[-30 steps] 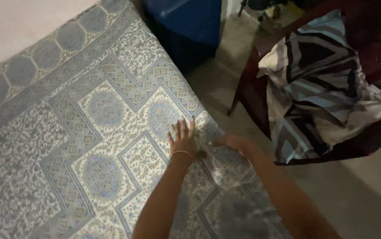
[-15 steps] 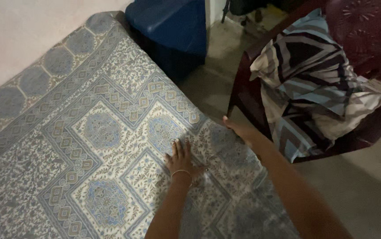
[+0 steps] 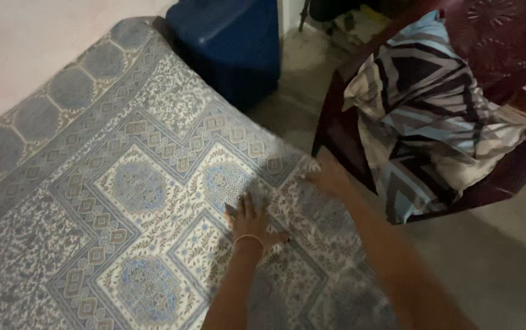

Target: The person puts pillowcases onto two pillows and then spreads a bedspread over a bed, tucking it into the edges.

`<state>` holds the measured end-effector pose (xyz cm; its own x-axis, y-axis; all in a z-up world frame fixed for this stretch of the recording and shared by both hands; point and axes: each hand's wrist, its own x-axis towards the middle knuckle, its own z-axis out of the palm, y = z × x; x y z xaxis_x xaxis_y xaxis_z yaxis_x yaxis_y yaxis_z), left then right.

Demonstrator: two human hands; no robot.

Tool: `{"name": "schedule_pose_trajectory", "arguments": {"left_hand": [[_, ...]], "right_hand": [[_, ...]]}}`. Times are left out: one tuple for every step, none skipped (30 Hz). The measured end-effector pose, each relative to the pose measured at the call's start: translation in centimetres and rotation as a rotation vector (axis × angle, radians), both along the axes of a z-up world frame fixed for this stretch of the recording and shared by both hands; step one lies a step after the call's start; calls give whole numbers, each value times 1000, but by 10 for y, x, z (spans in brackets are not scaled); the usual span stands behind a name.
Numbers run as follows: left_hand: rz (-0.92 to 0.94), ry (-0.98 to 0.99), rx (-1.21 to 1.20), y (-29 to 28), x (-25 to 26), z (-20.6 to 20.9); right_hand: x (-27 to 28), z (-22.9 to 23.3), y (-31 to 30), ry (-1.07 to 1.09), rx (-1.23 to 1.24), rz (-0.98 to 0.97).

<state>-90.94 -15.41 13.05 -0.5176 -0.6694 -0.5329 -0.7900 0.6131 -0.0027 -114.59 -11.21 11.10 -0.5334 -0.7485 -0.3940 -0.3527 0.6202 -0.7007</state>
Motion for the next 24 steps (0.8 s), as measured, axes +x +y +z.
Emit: {"name": "schedule_pose_trajectory", "arguments": {"left_hand": [[-26, -96, 39, -2, -2, 4], [-51, -202, 81, -2, -3, 8], [-55, -208, 81, -2, -5, 11], [-39, -168, 56, 0, -6, 12], [-24, -128, 31, 3, -5, 13], [-28, -128, 30, 2, -6, 13], [-10, -124, 37, 2, -7, 13], [5, -124, 56, 6, -7, 12], [-3, -128, 68, 8, -7, 9], [67, -68, 80, 8, -10, 5], [137, -8, 92, 10, -14, 0], [127, -8, 98, 16, -20, -4], [120, 73, 107, 24, -28, -8], [117, 153, 115, 33, -35, -11], [111, 152, 121, 47, -43, -15], [10, 147, 90, 63, -53, -17], [-92, 141, 59, 73, -59, -18], [-98, 140, 64, 77, -62, -17], [-100, 113, 69, 80, -65, -16], [-103, 89, 72, 83, -70, -14], [-110, 90, 75, 86, -70, -13], [-89, 101, 86, 87, -66, -14], [-67, 112, 97, 89, -65, -15], [-76, 105, 99, 90, -67, -16]], "right_hand": [[-8, -5, 1, -120, -2, 22], [-14, -13, 8, -126, -3, 17], [-23, -22, 18, -185, 180, 51], [-30, -37, 32, -249, 369, 86], [-33, -58, 53, -255, 357, 13], [-40, -81, 79, -251, 338, -58], [-60, -103, 106, -359, 352, -42], [-77, -126, 135, -471, 377, -29], [-84, -150, 160, -476, 387, -39], [-90, -166, 180, -603, 336, -38], [-93, -173, 194, -729, 283, -36], [-94, -170, 204, -729, 284, -48], [-91, -157, 209, -666, 312, -27], [-82, -139, 209, -575, 350, 16], [-72, -118, 210, -492, 378, 71], [-62, -99, 208, -389, 408, 117], [-56, -81, 207, -272, 453, 150], [-49, -70, 207, -177, 482, 151], [-45, -65, 205, -113, 466, 129], [-45, -67, 205, -56, 339, 80], [-45, -75, 206, -56, 341, 72], [-46, -90, 207, 27, 345, 128], [-49, -107, 208, 111, 351, 190], [-58, -118, 220, 103, 352, 183]]}}
